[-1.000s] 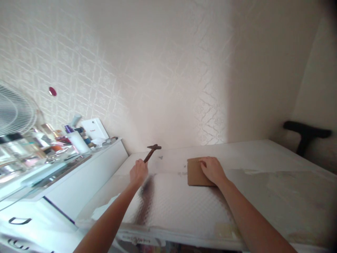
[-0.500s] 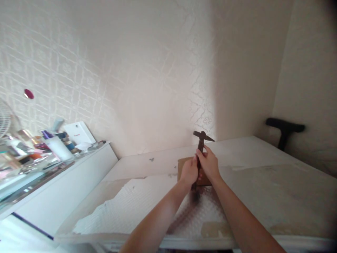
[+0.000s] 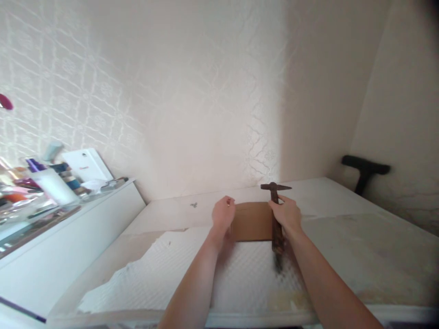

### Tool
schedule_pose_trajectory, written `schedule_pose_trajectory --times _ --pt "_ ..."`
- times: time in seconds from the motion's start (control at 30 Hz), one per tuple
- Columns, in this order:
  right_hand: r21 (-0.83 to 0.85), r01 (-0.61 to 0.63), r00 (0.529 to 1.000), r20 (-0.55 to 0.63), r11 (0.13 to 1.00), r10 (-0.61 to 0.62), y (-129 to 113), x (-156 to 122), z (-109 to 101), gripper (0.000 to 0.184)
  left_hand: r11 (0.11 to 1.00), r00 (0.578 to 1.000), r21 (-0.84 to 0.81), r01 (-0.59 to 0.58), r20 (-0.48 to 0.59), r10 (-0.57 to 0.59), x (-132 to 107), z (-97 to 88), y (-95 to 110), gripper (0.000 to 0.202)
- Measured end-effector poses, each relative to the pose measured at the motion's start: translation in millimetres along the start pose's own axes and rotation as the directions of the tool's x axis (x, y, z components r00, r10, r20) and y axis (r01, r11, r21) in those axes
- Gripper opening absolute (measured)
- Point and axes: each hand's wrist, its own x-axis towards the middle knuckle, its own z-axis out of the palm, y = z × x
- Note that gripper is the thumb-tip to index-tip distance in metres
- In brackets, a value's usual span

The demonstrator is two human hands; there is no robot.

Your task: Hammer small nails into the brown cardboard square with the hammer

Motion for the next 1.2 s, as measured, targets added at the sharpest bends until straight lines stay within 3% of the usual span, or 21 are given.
schedule_pose_trajectory --times 0.17,0.57,0.77,0.97,1.2 --pt "-0.152 0.052 0.998 0.046 0.987 -0.045 9 9 -4 0.047 0.994 1.000 0.107 0.011 0.018 -0.013 6 -7.8 -22 0.030" --pt "-0.336 0.204 0.977 0.131 0.919 -0.169 30 35 -16 0.043 0.986 0.952 0.096 0.135 0.265 -0.156 8 -16.0 -29 0.029" --pt "-0.332 0.268 0.956 0.210 0.904 -0.206 42 46 -26 0.035 0.983 0.940 0.085 0.165 0.288 -0.183 7 -16.2 -26 0.025" --pt "-0.510 0.400 0.914 0.288 0.761 -0.287 39 51 -33 0.014 0.981 0.948 0.124 0.150 0.265 -0.178 6 -10.1 -25 0.023" --pt "-0.574 0.431 0.902 0.303 0.696 -0.308 24 40 -34 0.010 0.975 0.960 0.180 0.130 0.224 -0.169 3 -9.4 -21 0.023"
